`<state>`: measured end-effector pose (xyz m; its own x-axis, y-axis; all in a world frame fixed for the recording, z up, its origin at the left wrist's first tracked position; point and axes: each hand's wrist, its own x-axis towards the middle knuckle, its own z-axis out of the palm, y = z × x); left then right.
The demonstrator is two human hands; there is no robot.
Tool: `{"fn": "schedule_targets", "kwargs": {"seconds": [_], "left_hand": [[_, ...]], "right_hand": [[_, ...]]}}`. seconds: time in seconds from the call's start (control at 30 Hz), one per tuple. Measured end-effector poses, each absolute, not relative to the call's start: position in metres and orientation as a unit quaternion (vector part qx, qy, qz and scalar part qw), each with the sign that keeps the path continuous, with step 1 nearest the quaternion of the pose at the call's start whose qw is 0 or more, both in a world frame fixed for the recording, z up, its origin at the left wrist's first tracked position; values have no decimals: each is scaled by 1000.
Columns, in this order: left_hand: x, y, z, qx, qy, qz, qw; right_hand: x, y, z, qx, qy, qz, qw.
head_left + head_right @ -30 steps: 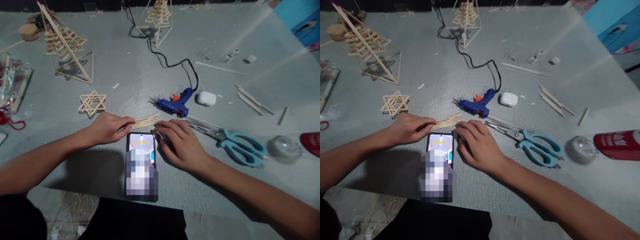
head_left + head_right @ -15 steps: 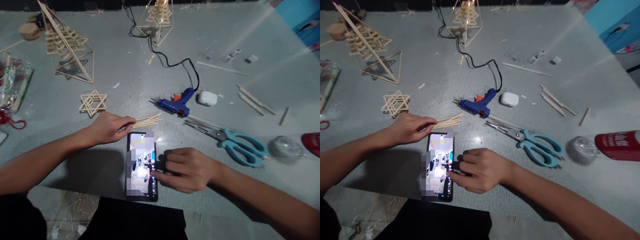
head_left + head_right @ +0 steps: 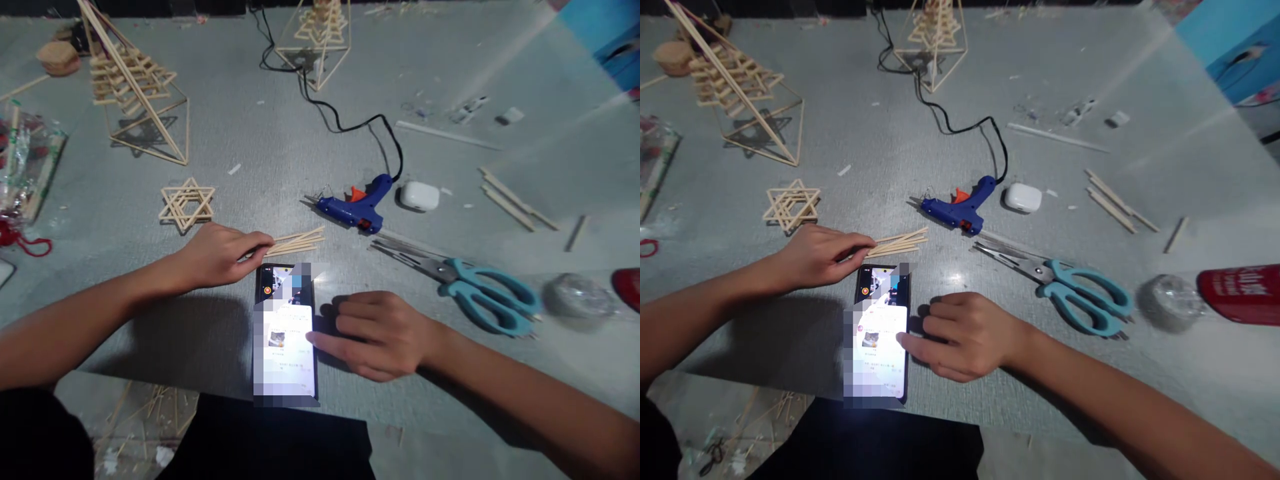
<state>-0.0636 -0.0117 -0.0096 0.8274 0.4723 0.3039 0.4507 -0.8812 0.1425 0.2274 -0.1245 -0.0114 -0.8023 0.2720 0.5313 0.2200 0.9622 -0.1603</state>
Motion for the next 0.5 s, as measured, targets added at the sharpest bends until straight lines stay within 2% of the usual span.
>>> {"fn": "schedule_targets", "kwargs": {"seconds": [0.5], "left_hand": [[-63, -12, -9, 956, 237, 171, 28]], "right_hand": [[229, -125, -14, -136, -951, 55, 271]]}}
